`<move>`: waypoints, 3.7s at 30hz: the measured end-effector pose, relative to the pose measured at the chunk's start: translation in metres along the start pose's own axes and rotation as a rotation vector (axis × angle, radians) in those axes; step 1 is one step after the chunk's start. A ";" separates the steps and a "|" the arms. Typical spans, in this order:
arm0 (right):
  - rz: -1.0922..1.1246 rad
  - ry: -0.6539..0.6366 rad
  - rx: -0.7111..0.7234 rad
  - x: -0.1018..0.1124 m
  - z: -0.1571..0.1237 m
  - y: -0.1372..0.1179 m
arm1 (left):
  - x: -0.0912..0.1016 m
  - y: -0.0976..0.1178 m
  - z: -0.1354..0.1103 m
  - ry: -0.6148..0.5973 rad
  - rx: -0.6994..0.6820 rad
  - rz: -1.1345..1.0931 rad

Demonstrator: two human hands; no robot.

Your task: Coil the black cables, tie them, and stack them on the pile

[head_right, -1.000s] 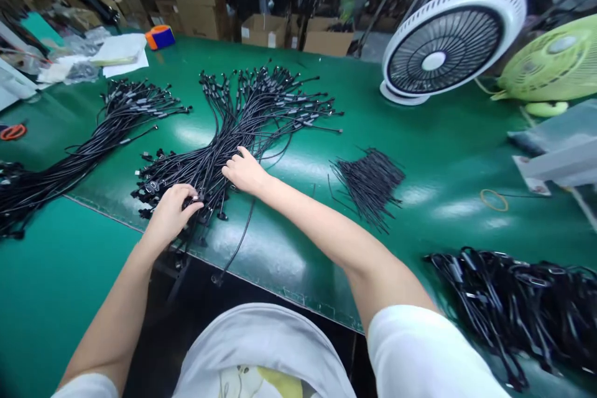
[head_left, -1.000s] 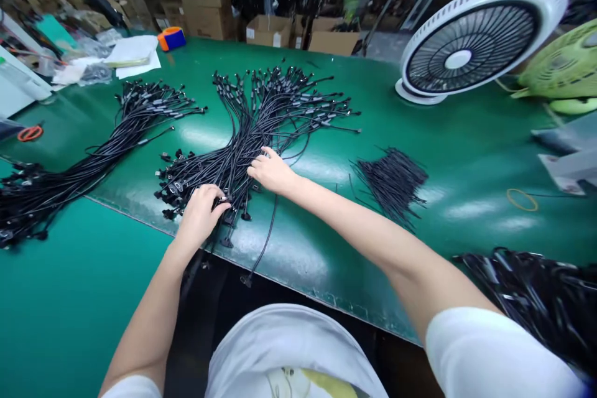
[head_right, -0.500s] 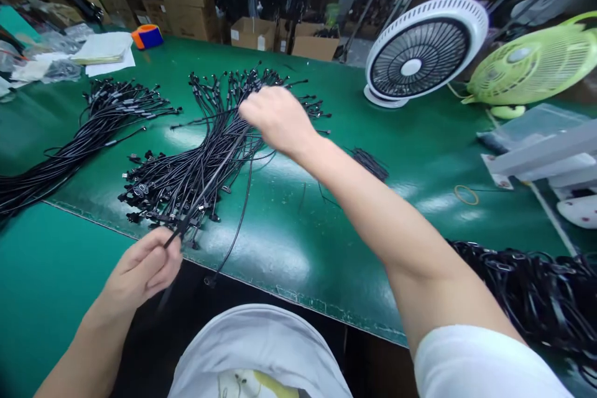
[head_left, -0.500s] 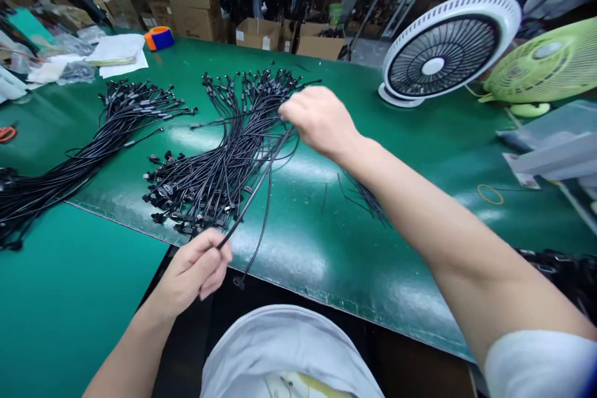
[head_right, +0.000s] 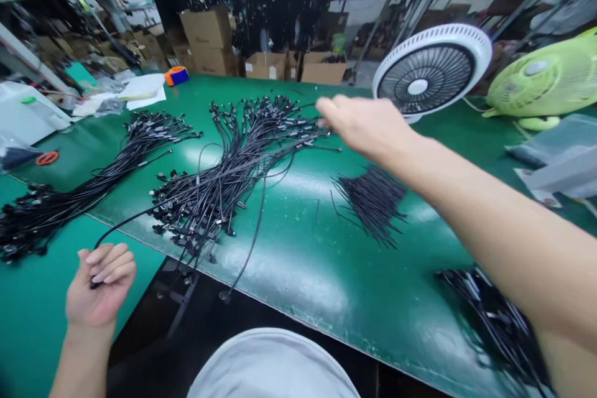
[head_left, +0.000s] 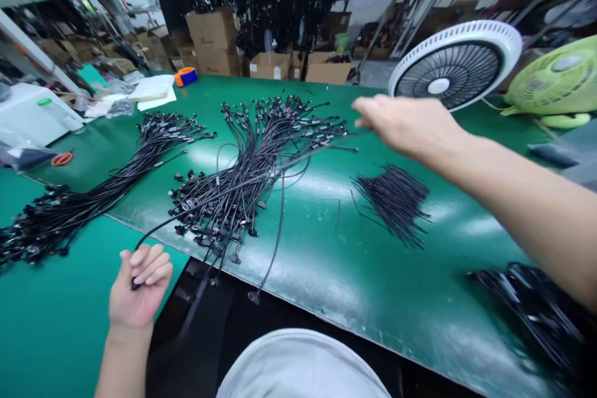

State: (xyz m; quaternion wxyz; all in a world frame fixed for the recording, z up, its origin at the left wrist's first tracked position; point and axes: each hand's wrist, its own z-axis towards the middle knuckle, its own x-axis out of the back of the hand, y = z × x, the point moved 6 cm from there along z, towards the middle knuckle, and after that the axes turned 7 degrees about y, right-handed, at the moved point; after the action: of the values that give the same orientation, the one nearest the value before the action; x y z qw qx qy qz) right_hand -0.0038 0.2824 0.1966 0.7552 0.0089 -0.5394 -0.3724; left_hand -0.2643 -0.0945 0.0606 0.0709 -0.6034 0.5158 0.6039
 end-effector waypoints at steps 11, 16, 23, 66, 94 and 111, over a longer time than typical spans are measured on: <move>0.449 0.100 0.297 0.066 -0.127 -0.138 | -0.096 -0.153 -0.010 -0.589 0.018 1.098; 0.450 -0.070 -0.065 0.030 -0.119 -0.077 | -0.100 -0.179 -0.019 -0.521 0.389 0.772; 0.714 -0.076 -0.183 -0.019 -0.162 -0.048 | -0.099 -0.158 -0.009 -0.270 0.579 0.357; 1.381 0.080 -0.354 0.003 -0.149 -0.111 | -0.115 -0.212 -0.022 -0.594 0.308 0.868; 2.414 0.052 -1.171 -0.038 -0.165 -0.171 | -0.077 -0.275 -0.048 -0.466 0.661 0.790; 2.439 -0.084 -1.231 -0.054 -0.171 -0.167 | -0.086 -0.283 -0.056 -0.234 1.028 0.567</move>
State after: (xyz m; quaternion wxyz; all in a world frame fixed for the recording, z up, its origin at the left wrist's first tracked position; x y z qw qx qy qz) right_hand 0.0363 0.1264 0.0119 0.4663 -0.8138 0.0242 0.3461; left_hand -0.0043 0.0413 -0.0075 0.2461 -0.2598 0.8716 0.3349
